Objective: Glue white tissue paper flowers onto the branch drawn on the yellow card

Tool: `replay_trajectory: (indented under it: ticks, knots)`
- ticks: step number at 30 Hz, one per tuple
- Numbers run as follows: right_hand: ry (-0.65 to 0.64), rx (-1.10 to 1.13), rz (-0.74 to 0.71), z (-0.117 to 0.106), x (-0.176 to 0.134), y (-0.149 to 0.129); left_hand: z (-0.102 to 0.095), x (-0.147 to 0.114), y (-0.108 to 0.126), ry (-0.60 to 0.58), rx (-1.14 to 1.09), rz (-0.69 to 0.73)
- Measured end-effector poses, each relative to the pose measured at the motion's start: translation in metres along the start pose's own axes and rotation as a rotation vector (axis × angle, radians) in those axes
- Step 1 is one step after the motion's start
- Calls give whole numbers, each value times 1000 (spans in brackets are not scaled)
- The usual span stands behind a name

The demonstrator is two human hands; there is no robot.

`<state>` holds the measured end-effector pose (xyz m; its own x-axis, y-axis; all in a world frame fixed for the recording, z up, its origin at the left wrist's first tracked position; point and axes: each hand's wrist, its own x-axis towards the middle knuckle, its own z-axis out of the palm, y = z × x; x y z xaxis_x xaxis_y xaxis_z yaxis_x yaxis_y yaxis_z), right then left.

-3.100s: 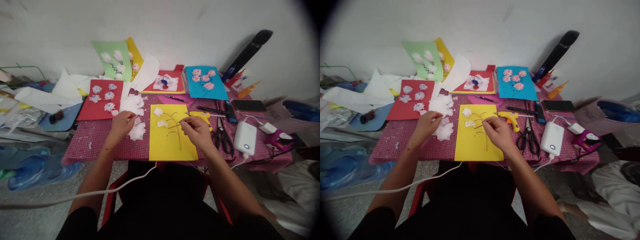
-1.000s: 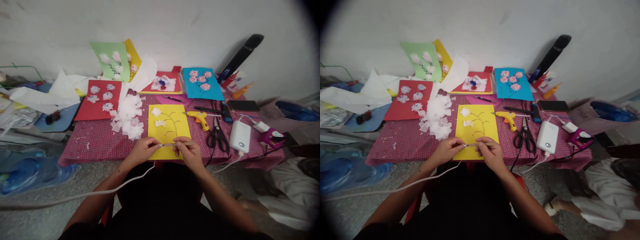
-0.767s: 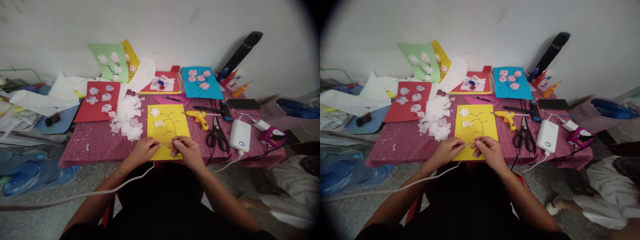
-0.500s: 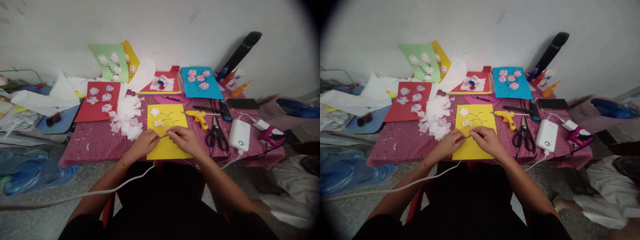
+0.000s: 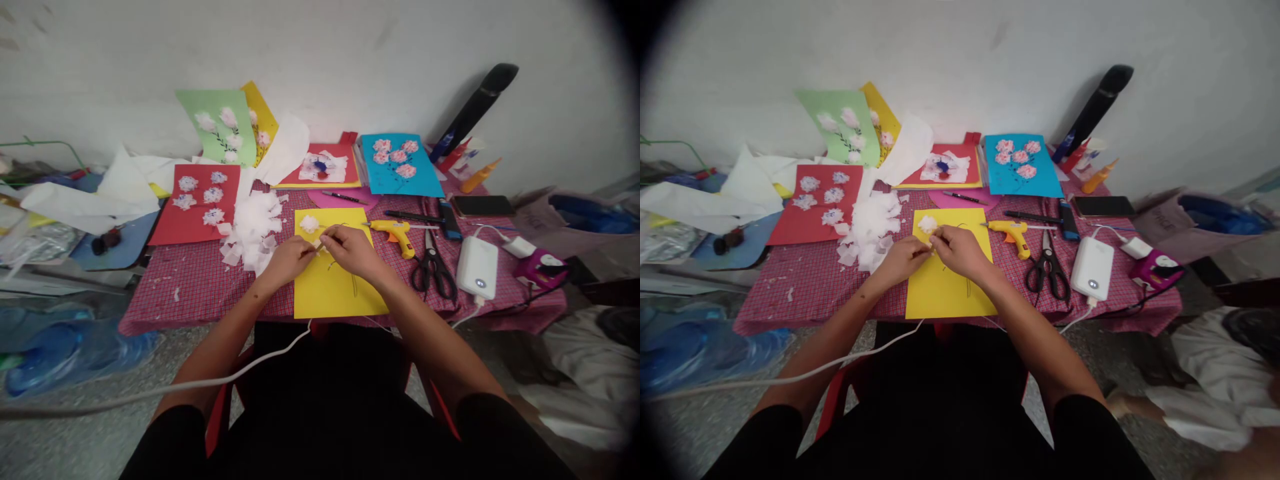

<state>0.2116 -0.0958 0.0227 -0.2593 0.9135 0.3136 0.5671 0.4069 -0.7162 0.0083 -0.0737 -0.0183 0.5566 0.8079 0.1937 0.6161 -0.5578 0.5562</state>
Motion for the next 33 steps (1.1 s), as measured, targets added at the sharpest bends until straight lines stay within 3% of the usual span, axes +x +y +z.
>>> replay_trajectory:
  ticks: [16, 23, 33]
  knots:
    - [-40, -76, -51, 6, 8, 3, -2, 0, -3, 49, -65, -34]
    - [-124, -156, -87, 6, 13, -4, -5, -2, -1, 56, -66, -50]
    - [-117, -202, -68, 8, 18, -6, -3, -1, -1, 54, -69, -36]
